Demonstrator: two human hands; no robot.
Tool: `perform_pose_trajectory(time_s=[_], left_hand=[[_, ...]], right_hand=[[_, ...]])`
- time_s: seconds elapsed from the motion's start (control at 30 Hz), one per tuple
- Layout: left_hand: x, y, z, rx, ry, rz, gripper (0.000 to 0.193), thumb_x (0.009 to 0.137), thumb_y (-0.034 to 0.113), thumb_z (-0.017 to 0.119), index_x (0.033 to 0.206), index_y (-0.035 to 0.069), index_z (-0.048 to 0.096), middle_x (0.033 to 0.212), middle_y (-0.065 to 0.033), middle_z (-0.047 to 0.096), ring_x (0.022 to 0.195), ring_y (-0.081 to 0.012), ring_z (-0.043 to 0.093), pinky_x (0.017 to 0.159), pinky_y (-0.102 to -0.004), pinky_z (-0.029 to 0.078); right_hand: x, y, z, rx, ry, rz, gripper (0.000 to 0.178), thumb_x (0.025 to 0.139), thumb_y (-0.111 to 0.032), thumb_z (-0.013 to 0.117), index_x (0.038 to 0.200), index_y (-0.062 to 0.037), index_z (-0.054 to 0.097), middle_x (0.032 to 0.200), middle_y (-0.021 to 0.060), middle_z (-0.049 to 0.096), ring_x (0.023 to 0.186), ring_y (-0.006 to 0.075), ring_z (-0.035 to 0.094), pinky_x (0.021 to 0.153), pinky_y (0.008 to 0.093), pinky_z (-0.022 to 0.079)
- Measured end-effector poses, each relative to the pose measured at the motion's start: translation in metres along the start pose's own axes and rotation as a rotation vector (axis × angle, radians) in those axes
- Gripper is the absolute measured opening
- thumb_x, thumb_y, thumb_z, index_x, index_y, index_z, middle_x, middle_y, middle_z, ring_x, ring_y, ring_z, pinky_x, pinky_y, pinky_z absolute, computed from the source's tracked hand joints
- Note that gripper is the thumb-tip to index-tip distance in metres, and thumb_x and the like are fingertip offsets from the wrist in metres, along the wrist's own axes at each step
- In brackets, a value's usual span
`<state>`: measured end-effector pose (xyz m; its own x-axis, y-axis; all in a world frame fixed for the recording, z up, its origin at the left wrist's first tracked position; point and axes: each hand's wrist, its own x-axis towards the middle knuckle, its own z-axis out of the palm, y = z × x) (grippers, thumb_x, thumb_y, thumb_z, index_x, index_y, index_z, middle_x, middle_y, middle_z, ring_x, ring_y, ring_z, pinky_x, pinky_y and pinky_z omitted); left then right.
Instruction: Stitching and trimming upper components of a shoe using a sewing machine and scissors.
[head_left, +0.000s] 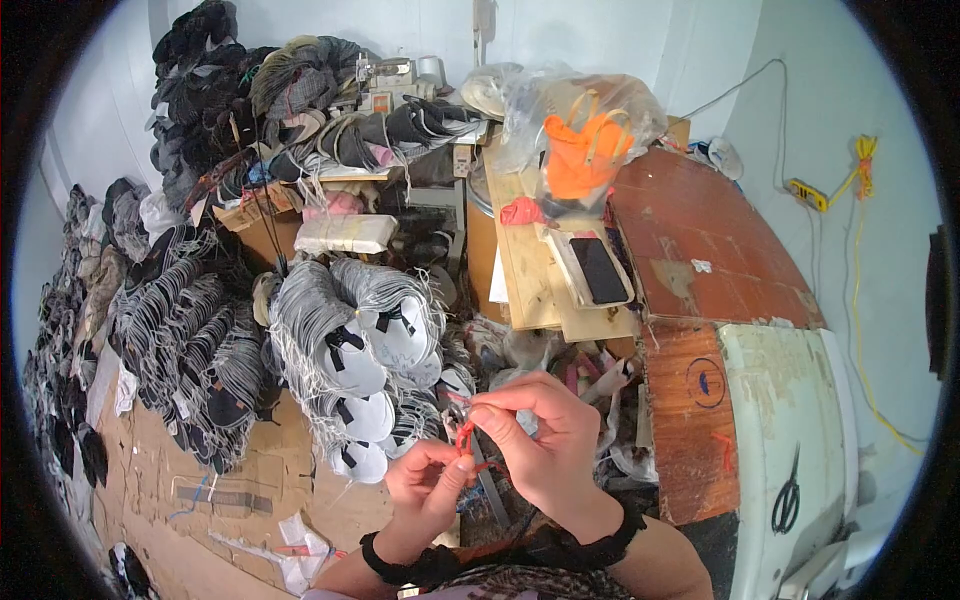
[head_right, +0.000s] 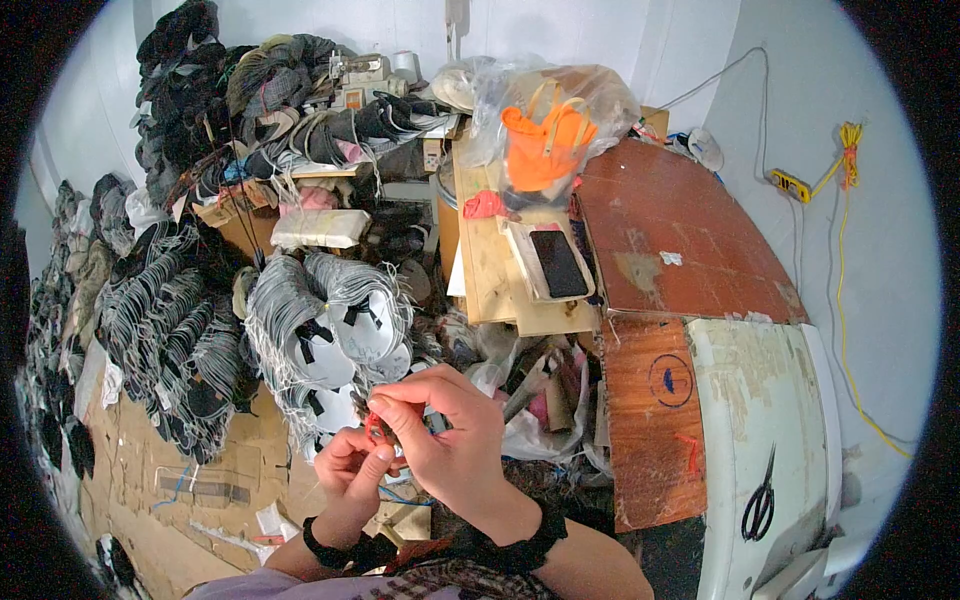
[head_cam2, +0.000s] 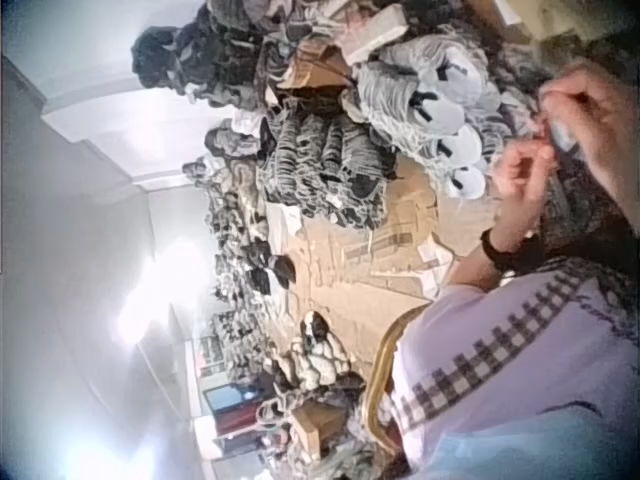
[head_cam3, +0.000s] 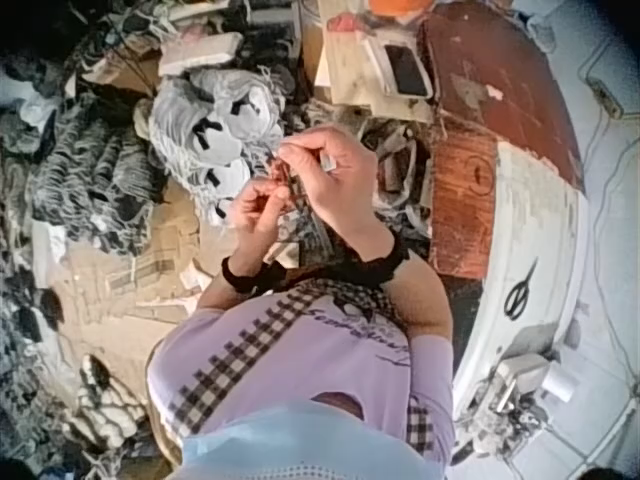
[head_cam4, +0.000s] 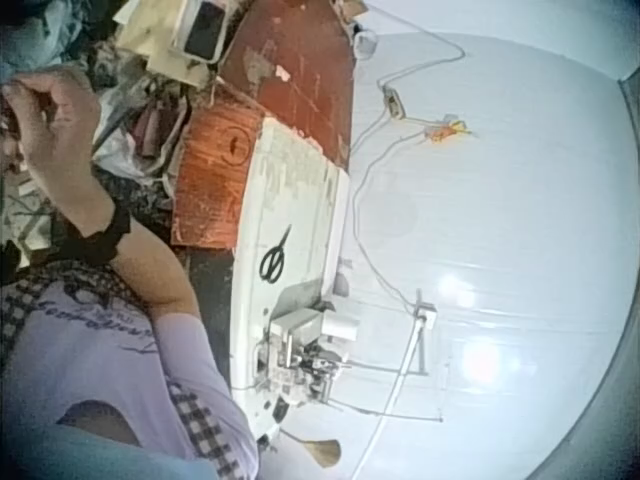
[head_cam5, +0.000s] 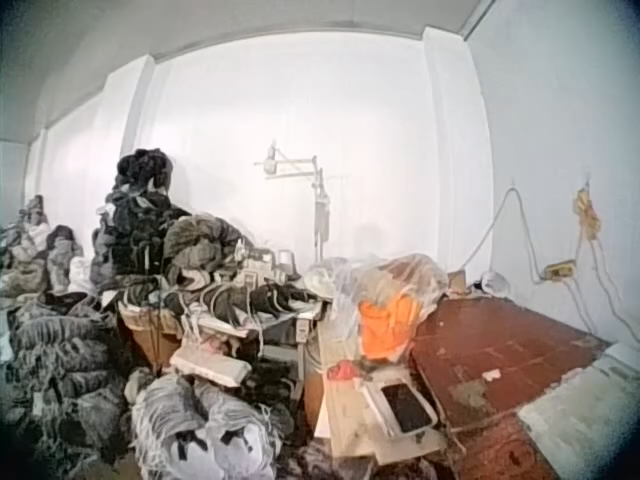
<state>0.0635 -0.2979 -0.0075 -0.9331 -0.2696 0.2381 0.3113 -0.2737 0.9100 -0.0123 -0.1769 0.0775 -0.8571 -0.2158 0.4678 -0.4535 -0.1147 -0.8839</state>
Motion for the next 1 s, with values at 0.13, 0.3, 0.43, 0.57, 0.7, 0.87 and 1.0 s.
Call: perform_pose_trajectory(time_s=[0.13,0.3,0.43,0.57,0.7,0.87,1.0], left_hand=[[-0.006,0.001,0.003,0.245,0.013,0.045,0.009,0.089,0.002,0.065,0.09,-0.001,0.057,0.076,-0.0073,0.066,0.066,-0.0089,0.061,0.061,-0.0224,0.049],[-0.014,-0.015,0.009,0.121,-0.022,0.068,0.011,0.09,0.0,0.062,0.095,0.0,0.053,0.083,-0.0093,0.064,0.071,-0.0118,0.063,0.064,-0.027,0.055],[-0.015,-0.068,0.007,0.201,-0.019,0.052,0.011,0.086,-0.003,0.063,0.09,0.002,0.055,0.076,-0.0071,0.064,0.065,-0.0109,0.062,0.058,-0.0247,0.052],[-0.012,-0.133,-0.007,0.48,-0.095,-0.684,0.018,0.087,0.016,0.064,0.088,-0.002,0.061,0.073,-0.0067,0.065,0.063,-0.0114,0.062,0.057,-0.026,0.049],[-0.013,-0.173,-0.023,0.197,-0.031,-0.804,0.02,0.089,0.021,0.064,0.081,0.003,0.06,0.066,-0.0036,0.061,0.052,-0.0103,0.056,0.046,-0.0266,0.044],[-0.013,-0.193,-0.03,0.135,0.003,-0.954,0.028,0.091,0.031,0.063,0.078,0.007,0.059,0.061,-0.0021,0.057,0.047,-0.0105,0.05,0.041,-0.0247,0.037],[-0.006,-0.167,-0.013,-0.099,0.017,-1.205,0.033,0.091,0.037,0.063,0.074,0.008,0.059,0.059,-0.0022,0.056,0.047,-0.0122,0.05,0.043,-0.0259,0.039]], right_hand=[[-0.003,0.006,0.001,0.041,0.008,0.06,0.006,0.083,-0.007,0.069,0.083,-0.0007,0.07,0.081,0.0091,0.067,0.072,0.016,0.063,0.068,0.0277,0.049],[-0.036,0.029,-0.023,0.238,-0.169,0.438,0.036,0.095,-0.011,0.055,0.128,0.0035,0.051,0.101,0.0067,0.061,0.086,0.009,0.058,0.079,0.0247,0.045],[-0.096,0.034,-0.071,-0.045,-0.472,0.862,0.042,0.094,-0.012,0.056,0.133,-0.0013,0.047,0.092,0.0034,0.064,0.077,0.0094,0.059,0.072,0.0258,0.049],[-0.13,-0.003,-0.17,-0.293,-0.023,0.976,0.016,0.092,-0.008,0.057,0.102,-0.0023,0.068,0.085,0.0033,0.07,0.075,0.0075,0.063,0.069,0.0214,0.051],[-0.147,-0.059,-0.24,-0.345,0.378,0.787,0.014,0.089,-0.003,0.058,0.097,-0.001,0.069,0.081,0.0069,0.071,0.053,0.0019,0.046,0.047,0.0176,0.034],[-0.158,-0.09,-0.289,-0.176,0.639,0.361,0.018,0.089,-0.006,0.06,0.103,0.0008,0.067,0.079,0.0077,0.069,0.047,0.0044,0.042,0.044,0.0187,0.032],[-0.15,-0.085,-0.293,-0.236,0.749,0.242,0.018,0.089,-0.007,0.061,0.104,0.0004,0.068,0.081,0.0086,0.069,0.051,0.006,0.046,0.047,0.0193,0.035]])
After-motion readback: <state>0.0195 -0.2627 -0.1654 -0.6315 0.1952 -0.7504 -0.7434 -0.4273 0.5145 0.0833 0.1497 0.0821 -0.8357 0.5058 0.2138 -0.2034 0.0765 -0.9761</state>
